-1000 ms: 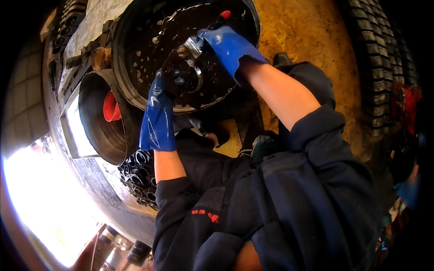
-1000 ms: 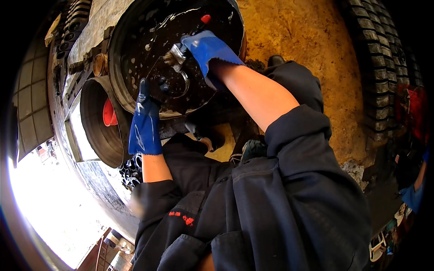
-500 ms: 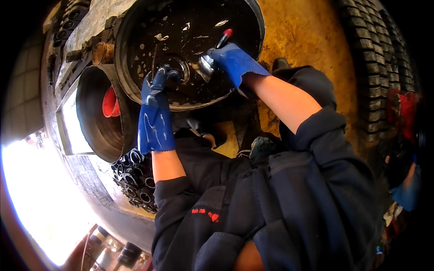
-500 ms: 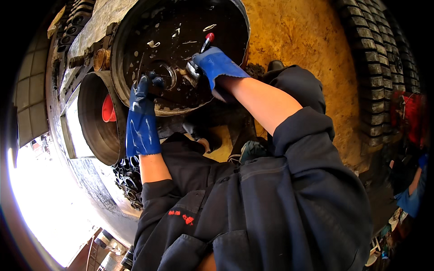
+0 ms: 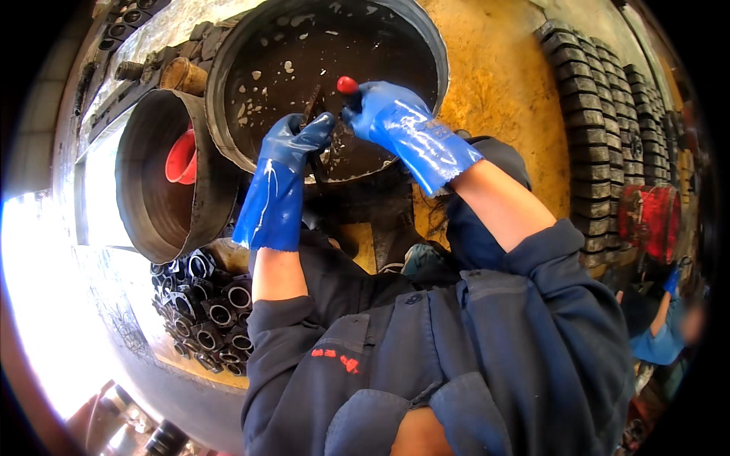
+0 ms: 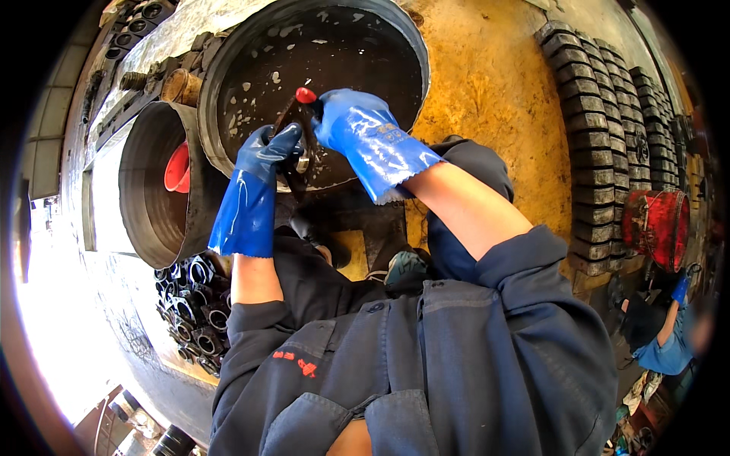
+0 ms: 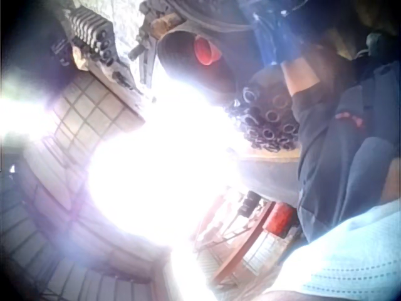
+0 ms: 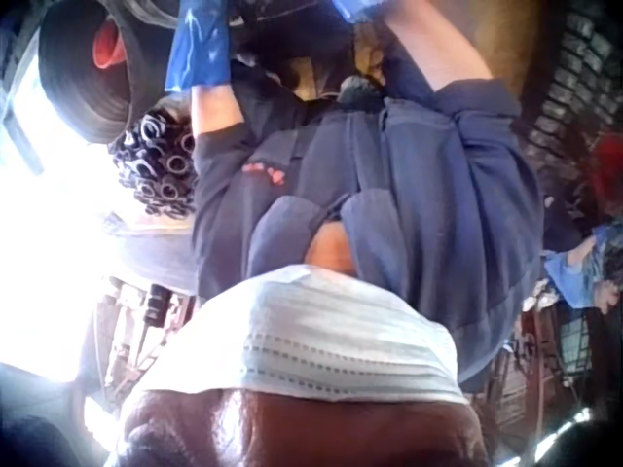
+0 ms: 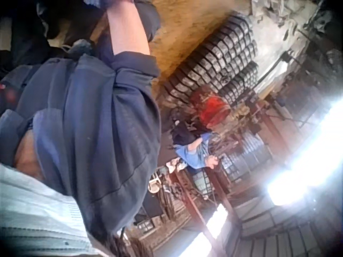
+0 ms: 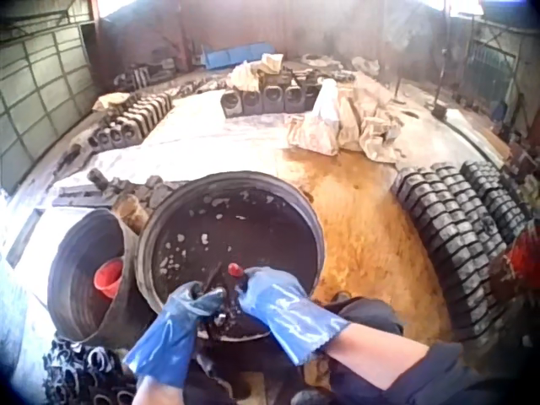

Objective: The person repeatedly picks up small metal rings from a pile, dips them into a bucket of dark liquid, and uses a brush to coat them thoroughly. The coated parts are then placed back onto the pile. The process is repeated for multiple items in a continuous loop.

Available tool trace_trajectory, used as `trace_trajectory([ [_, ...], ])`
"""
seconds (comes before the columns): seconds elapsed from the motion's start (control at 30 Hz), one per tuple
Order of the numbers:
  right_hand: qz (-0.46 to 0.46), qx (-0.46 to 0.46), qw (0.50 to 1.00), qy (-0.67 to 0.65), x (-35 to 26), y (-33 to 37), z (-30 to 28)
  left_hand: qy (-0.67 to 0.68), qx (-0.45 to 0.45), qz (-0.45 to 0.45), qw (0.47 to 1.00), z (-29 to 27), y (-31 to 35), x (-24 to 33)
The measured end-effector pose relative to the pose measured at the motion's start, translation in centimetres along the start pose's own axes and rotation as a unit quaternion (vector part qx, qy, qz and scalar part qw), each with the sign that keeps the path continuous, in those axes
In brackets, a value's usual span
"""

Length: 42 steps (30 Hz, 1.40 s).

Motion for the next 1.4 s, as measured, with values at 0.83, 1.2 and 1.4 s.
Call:
trace_trajectory([
  [0.83, -0.143, -0.104, 0.983, 0.043, 0.9, -4.4, 4.5, -0.07, -0.001, -0.009, 0.998, 1.9, -1.1, -0.8],
  [1.2, -0.19, -0.064, 0.977, 0.07, 1.0, -3.1, 3.1, -0.175, 0.048, 0.051, 0.982, 2.5, 0.0, 0.4],
  [1.4, -0.185, -0.032, 0.981, 0.056, 1.3, -3.3, 3.0, -0.179, 0.046, 0.129, 0.974, 5.1, 3.4, 2.8],
])
Point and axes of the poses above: each hand's wrist, its own y-axis away from the middle knuckle, its own z-axis out of the palm, x = y × z, the point moved 8 cm from there along -y, towards the middle knuckle
